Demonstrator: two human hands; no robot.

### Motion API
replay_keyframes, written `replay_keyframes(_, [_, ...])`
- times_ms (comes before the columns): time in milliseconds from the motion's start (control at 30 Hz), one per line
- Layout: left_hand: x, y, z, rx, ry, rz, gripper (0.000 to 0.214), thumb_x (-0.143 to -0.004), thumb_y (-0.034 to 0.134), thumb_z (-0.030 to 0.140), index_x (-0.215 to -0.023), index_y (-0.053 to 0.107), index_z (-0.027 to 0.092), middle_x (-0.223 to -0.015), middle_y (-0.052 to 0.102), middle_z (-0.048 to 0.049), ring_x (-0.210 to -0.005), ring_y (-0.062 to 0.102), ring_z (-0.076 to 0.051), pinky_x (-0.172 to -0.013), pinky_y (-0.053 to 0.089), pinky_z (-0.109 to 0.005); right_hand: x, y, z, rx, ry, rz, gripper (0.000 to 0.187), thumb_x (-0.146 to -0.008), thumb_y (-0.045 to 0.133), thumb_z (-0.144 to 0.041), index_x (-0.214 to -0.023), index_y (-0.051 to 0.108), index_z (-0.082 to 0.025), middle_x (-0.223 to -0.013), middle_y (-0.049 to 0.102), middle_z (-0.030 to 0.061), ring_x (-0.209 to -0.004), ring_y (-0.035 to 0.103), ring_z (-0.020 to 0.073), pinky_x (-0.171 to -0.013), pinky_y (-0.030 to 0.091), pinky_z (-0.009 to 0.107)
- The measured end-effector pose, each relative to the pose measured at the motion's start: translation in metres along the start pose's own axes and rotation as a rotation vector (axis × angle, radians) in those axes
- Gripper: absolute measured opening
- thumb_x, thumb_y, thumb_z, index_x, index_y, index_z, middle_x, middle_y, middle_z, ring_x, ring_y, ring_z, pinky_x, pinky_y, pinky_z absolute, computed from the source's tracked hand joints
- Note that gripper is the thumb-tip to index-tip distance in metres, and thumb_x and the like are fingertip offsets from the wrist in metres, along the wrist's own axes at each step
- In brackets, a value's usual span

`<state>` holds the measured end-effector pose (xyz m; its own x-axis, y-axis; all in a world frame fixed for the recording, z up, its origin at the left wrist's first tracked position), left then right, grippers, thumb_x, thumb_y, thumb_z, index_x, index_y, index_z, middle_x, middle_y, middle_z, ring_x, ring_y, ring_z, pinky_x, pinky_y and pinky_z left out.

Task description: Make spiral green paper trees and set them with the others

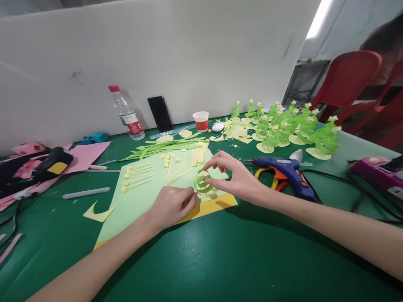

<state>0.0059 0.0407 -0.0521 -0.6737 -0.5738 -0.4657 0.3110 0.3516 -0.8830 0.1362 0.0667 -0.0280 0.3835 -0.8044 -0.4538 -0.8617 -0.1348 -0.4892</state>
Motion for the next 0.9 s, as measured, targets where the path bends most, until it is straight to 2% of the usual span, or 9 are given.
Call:
replay_keyframes(167, [-0.0006, 0.0004, 0.0003, 0.004, 0.003, 0.003, 0.036, -0.084, 0.033, 0.020, -0.051, 0.046, 0.016, -0.036, 0.045, 0.0037, -0.030, 0.037, -0.008, -0.037, 0.021, -0.019, -0.0006, 0.0027, 0.0020, 0.010, 0.016, -0.016, 0.019, -0.068, 0.065, -0.027, -0.082, 0.060, -0.016, -0.079, 0.046, 0.0012, -0.070, 0.041, 0.0110, -0.065, 0.037, 0.025])
replay_keyframes(333, [0.0002, 0.0008, -0.0007, -0.004, -0.003, 0.000, 0.036, -0.084, 0.032, 0.020, -0.052, 0.046, 0.016, -0.036, 0.045, 0.0038, -0.031, 0.038, -0.008, -0.037, 0.021, -0.020, -0.0020, 0.0006, 0.0032, 0.015, 0.029, 0.001, 0.011, -0.068, 0.063, -0.016, -0.079, 0.061, -0.016, -0.076, 0.047, 0.0003, -0.066, 0.040, 0.0096, -0.062, 0.036, 0.024])
replay_keyframes(467, [0.0005, 0.0006, -0.0002, -0.011, -0.003, -0.004, 0.035, -0.084, 0.032, 0.020, -0.052, 0.045, 0.016, -0.036, 0.046, 0.0035, -0.031, 0.038, -0.008, -0.037, 0.021, -0.020, -0.0024, 0.0004, 0.0070, 0.004, 0.041, 0.024, 0.002, -0.072, 0.060, -0.019, -0.071, 0.061, -0.017, -0.071, 0.049, 0.0000, -0.063, 0.041, 0.0096, -0.058, 0.035, 0.024])
replay_keyframes(700, [-0.0011, -0.0001, 0.0011, -0.022, 0.001, -0.011, 0.035, -0.085, 0.031, 0.020, -0.052, 0.043, 0.017, -0.036, 0.047, 0.0036, -0.031, 0.040, -0.008, -0.037, 0.021, -0.020, -0.0016, 0.0004, 0.0049, -0.002, 0.039, 0.027, 0.007, -0.071, 0.057, -0.012, -0.067, 0.059, -0.017, -0.073, 0.051, -0.0002, -0.065, 0.043, 0.0094, -0.060, 0.036, 0.024])
replay_keyframes(900, [-0.0009, 0.0005, 0.0004, -0.026, 0.004, -0.016, 0.035, -0.085, 0.032, 0.020, -0.052, 0.043, 0.017, -0.037, 0.048, 0.0029, -0.031, 0.041, -0.009, -0.037, 0.022, -0.020, -0.0014, 0.0036, 0.0028, 0.006, 0.039, -0.018, 0.008, -0.066, 0.064, -0.013, -0.072, 0.060, -0.017, -0.073, 0.050, -0.0007, -0.066, 0.046, 0.0096, -0.060, 0.038, 0.024])
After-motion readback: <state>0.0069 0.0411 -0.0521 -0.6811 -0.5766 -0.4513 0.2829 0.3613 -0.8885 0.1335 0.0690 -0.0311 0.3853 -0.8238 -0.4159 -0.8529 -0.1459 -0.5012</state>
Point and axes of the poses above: each hand's wrist, its own x-axis away from the middle knuckle, its own y-axis out of the palm, z = x × y, the point moved 6 cm from there along -x, towards the middle knuckle
